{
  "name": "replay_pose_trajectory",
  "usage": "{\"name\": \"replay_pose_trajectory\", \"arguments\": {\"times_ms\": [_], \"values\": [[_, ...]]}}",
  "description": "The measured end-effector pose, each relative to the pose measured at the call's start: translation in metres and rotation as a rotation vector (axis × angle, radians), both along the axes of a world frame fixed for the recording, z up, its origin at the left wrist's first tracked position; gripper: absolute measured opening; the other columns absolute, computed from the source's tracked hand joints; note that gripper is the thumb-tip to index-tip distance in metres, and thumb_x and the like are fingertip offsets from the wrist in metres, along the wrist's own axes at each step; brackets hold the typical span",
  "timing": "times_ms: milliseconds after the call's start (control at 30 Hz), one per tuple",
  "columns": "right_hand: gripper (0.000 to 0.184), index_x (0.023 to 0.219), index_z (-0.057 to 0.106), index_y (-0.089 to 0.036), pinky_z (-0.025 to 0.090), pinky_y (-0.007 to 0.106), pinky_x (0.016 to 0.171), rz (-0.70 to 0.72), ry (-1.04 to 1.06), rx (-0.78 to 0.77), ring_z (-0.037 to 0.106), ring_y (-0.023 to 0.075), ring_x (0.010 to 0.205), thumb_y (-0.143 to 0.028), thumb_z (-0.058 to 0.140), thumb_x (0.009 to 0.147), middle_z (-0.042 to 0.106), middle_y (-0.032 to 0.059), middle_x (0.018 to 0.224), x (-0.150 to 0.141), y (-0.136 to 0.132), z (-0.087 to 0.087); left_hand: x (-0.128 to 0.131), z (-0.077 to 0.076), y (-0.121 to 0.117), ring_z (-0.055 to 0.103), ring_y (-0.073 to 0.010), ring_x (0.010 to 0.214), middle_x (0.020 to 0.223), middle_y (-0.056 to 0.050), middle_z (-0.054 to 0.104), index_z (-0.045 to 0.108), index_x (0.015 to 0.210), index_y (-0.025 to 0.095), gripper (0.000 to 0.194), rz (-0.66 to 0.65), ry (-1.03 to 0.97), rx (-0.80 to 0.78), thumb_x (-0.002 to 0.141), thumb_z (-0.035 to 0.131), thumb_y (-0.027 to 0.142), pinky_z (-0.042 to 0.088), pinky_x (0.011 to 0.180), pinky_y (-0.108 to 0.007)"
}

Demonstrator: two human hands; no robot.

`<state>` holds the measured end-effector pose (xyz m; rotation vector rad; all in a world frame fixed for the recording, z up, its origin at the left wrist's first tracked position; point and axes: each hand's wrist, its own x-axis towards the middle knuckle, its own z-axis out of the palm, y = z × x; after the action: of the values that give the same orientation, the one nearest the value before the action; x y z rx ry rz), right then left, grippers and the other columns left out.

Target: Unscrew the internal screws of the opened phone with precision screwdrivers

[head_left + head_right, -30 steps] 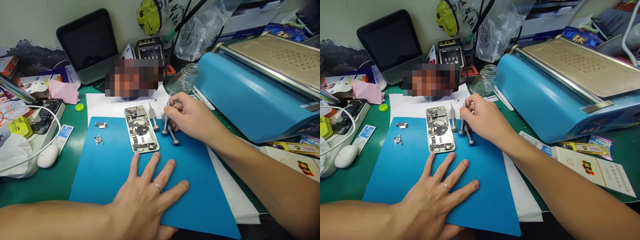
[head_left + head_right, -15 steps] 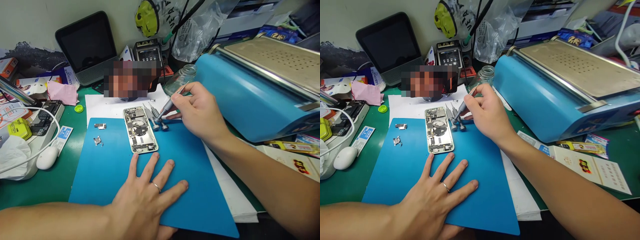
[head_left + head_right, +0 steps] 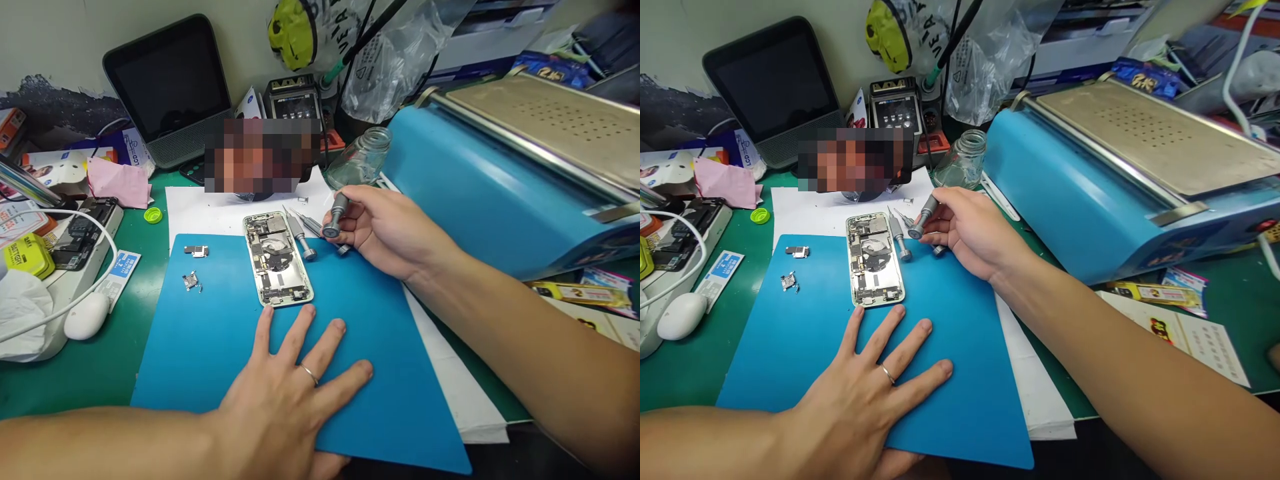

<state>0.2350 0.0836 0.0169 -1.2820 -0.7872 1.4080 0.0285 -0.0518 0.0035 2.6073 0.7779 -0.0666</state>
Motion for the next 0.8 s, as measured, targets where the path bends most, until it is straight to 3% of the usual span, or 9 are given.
{"name": "replay_pose_trajectory", "arguments": {"times_ms": [167,300,400,533,633,800], "values": [[0.026,0.074,0.059,-0.018,0.051,0.02,0.047,0.016,-0.008,-0.016,0.062,0.0125,0.056,-0.02,0.05,0.099,0.063,0.0019,0.066,0.0,-0.001,-0.001,0.0,0.0,0.001,0.004,-0.0426,0.16,0.174,-0.008,0.007,0.024,0.164,0.033,0.073,0.002,0.007,-0.008,0.1,0.044,0.062,0.007,0.121,-0.078],[0.012,0.089,0.06,-0.021,0.051,0.022,0.051,-0.009,-0.068,0.051,0.063,0.0135,0.061,-0.024,0.052,0.098,0.062,-0.0005,0.069,0.003,0.003,-0.007,0.001,0.0,0.001,0.002,-0.0425,0.16,0.174,-0.008,0.006,0.023,0.164,0.033,0.074,-0.003,0.008,-0.015,0.099,0.044,0.063,0.006,0.121,-0.078],[0.008,0.101,0.061,-0.024,0.042,0.025,0.046,-0.017,-0.306,0.195,0.055,0.0146,0.053,-0.028,0.056,0.096,0.058,-0.0033,0.063,0.007,0.003,-0.013,0.002,0.001,0.002,0.002,-0.0434,0.16,0.174,-0.009,0.007,0.023,0.164,0.033,0.073,-0.008,0.015,-0.036,0.1,0.041,0.063,0.005,0.12,-0.079],[0.021,0.108,0.064,-0.025,0.037,0.029,0.051,0.093,-0.783,0.412,0.05,0.015,0.051,-0.038,0.064,0.091,0.055,-0.0049,0.059,0.011,-0.004,-0.014,0.002,0.003,0.005,0.001,-0.0437,0.159,0.174,-0.009,0.007,0.024,0.164,0.032,0.073,-0.022,0.033,-0.064,0.1,0.041,0.063,0.005,0.12,-0.079],[0.028,0.111,0.067,-0.023,0.042,0.031,0.058,0.208,-1.009,0.403,0.058,0.0164,0.054,-0.043,0.065,0.09,0.062,-0.003,0.065,0.011,-0.008,-0.012,0.002,0.004,0.007,0.001,-0.0439,0.159,0.174,-0.009,0.007,0.024,0.164,0.032,0.073,-0.032,0.037,-0.095,0.1,0.043,0.062,0.005,0.12,-0.079],[0.034,0.117,0.069,-0.022,0.041,0.032,0.059,0.28,-1.153,0.399,0.062,0.0185,0.056,-0.043,0.061,0.093,0.065,-0.0011,0.067,0.009,-0.006,-0.012,0.004,0.003,0.007,0.0,-0.0449,0.159,0.174,-0.009,0.007,0.023,0.164,0.033,0.075,-0.04,0.047,-0.099,0.099,0.043,0.063,0.004,0.119,-0.08]]}}
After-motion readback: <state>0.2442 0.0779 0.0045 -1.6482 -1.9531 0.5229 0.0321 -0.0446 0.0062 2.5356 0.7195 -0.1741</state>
